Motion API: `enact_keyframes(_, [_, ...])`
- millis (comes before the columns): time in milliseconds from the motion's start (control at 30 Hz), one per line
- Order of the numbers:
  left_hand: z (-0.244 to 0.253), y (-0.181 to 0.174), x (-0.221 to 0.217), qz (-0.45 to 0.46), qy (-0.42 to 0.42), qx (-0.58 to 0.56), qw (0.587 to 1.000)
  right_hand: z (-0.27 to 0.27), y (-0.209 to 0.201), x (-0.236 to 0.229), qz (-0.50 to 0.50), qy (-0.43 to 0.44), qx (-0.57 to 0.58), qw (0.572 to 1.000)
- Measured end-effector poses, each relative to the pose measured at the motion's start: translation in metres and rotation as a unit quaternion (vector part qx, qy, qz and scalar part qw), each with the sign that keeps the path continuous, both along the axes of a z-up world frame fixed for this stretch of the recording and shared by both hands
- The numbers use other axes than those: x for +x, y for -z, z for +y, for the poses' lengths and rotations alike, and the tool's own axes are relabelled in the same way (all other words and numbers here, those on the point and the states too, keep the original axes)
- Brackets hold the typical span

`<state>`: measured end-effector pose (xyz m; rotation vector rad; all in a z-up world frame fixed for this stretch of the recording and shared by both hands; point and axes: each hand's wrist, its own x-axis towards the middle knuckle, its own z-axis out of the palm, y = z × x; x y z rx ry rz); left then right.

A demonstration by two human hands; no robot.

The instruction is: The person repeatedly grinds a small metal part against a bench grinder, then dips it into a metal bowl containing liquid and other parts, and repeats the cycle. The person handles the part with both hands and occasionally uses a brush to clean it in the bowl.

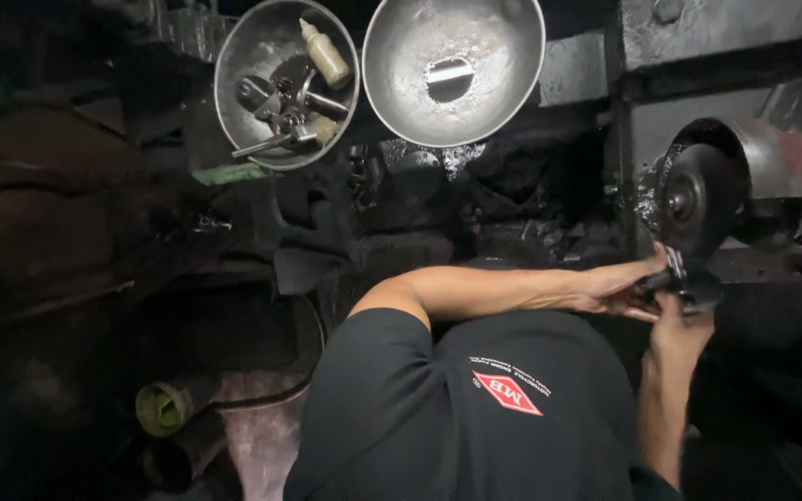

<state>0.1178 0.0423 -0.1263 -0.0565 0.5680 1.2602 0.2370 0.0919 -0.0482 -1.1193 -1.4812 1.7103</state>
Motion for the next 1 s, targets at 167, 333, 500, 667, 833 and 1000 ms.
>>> enact_keyframes(167, [-0.009,-0.010,0.005,0.030,0.069,0.161,0.984,-0.045,-0.085,0.024,-0.011,-0.042,0.146,0.988])
enact_keyframes(333, [-0.025,-0.030,-0.015,0.036,0.039,0.145,0.988,-0.039,-0.095,0.001,0.092,-0.002,-0.037,0.995])
enact_keyframes(500, [-0.032,-0.051,-0.042,0.068,-0.085,0.100,0.989,-0.018,-0.063,-0.034,0.030,-0.126,0.034,0.991])
enact_keyframes(667, [-0.031,-0.075,-0.068,0.074,-0.064,-0.034,0.995,-0.008,-0.037,-0.057,-0.116,0.004,-0.044,0.992])
enact_keyframes(833, [-0.031,-0.086,-0.067,0.013,-0.080,0.043,0.996,-0.009,-0.020,-0.060,-0.070,0.020,-0.078,0.994])
enact_keyframes(1000, [-0.023,-0.069,-0.052,-0.089,-0.026,0.007,0.996,-0.015,-0.009,-0.045,-0.050,0.074,-0.075,0.993])
